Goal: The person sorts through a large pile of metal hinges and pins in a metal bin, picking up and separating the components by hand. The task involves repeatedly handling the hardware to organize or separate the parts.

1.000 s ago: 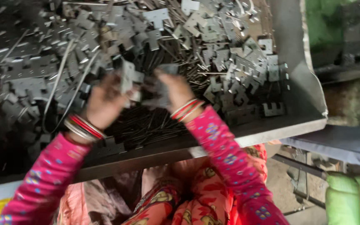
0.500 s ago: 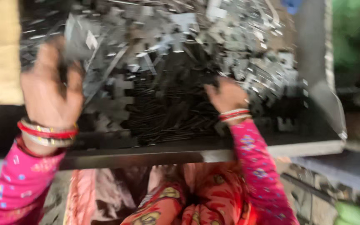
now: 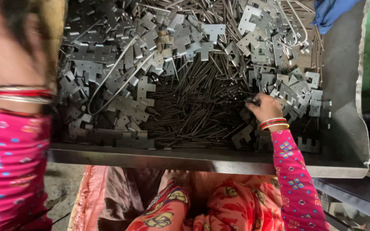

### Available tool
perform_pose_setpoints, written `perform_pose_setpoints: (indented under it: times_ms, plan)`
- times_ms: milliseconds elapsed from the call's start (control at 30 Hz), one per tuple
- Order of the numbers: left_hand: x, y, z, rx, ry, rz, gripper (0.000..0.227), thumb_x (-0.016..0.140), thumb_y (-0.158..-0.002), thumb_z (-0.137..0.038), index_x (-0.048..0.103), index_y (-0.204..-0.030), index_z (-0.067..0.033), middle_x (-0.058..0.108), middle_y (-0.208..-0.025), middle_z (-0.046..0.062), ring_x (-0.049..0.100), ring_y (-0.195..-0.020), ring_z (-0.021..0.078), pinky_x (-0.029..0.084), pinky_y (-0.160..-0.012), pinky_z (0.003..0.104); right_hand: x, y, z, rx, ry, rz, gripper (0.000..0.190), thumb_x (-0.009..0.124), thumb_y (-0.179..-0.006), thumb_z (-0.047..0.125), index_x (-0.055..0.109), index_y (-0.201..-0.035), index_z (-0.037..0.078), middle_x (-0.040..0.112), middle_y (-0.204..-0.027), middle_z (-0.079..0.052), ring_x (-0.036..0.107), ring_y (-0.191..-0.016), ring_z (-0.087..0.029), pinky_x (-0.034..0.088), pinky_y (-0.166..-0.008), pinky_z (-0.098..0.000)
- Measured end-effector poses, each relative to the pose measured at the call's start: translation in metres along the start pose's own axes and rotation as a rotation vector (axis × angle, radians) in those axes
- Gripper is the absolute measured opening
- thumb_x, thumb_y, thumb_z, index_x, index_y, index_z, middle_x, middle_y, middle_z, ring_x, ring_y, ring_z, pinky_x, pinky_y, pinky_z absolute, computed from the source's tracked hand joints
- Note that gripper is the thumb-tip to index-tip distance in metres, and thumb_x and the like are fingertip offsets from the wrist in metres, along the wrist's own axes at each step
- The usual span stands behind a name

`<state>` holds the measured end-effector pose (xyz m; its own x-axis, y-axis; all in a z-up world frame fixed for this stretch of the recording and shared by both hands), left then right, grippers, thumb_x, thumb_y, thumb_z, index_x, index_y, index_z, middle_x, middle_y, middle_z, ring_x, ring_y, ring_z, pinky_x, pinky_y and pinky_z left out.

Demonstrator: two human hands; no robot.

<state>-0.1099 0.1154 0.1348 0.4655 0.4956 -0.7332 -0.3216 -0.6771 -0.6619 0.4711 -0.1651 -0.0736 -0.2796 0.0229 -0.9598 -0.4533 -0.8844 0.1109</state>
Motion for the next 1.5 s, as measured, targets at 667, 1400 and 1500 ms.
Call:
perform_pose_setpoints:
  times_ms: [667, 1400, 1500]
  plan:
    - [0.176, 0.098, -0.202, 0.518, -0.225, 0.631, 0.032, 0.070, -0.076, -0.031, 0.074, -0.101, -0.0113, 0.066, -0.106, 0.006, 0.056, -0.112, 0.0276, 0.046, -0.093, 0.044, -0.045, 0.033, 0.072, 0.343, -1.749, -0.040, 0.033, 0.062, -0.092, 0.045, 0.065, -0.099, 0.013, 0.072, -0.098, -0.016, 0.071, -0.089, -0.031, 0.061, -0.080, -0.0586]
    - [0.163, 0.083, -0.201, -0.296, 1.358, 1.005, 0.019, 0.069, -0.099, -0.020, 0.061, -0.107, -0.0049, 0.071, -0.088, 0.001, 0.074, -0.075, 0.0107, 0.059, -0.064, 0.029, 0.021, 0.048, 0.241, -0.753, -0.143, 0.072, 0.048, 0.086, -0.071, 0.022, 0.066, -0.110, 0.004, 0.059, -0.100, -0.014, 0.063, -0.094, -0.038, 0.052, -0.077, -0.0483]
    - [0.169, 0.085, -0.197, -0.212, 1.344, 0.932, 0.012, 0.069, -0.105, -0.013, 0.072, -0.106, -0.0008, 0.075, -0.089, 0.006, 0.070, -0.081, 0.0128, 0.058, -0.071, 0.027, 0.032, 0.039, 0.236, -0.626, -0.252, 0.261, 0.042, 0.089, -0.078, 0.031, 0.065, -0.099, 0.004, 0.062, -0.099, -0.016, 0.063, -0.091, -0.040, 0.052, -0.078, -0.0473]
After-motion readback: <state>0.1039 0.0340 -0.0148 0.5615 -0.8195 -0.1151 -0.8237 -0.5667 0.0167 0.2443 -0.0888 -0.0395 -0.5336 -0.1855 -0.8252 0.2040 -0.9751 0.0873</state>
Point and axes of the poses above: each hand's wrist, its own y-axis away from the middle knuckle, its own x-axis out of the palm, z = x × y, the point moved 10 cm from there along -y, towards the middle knuckle
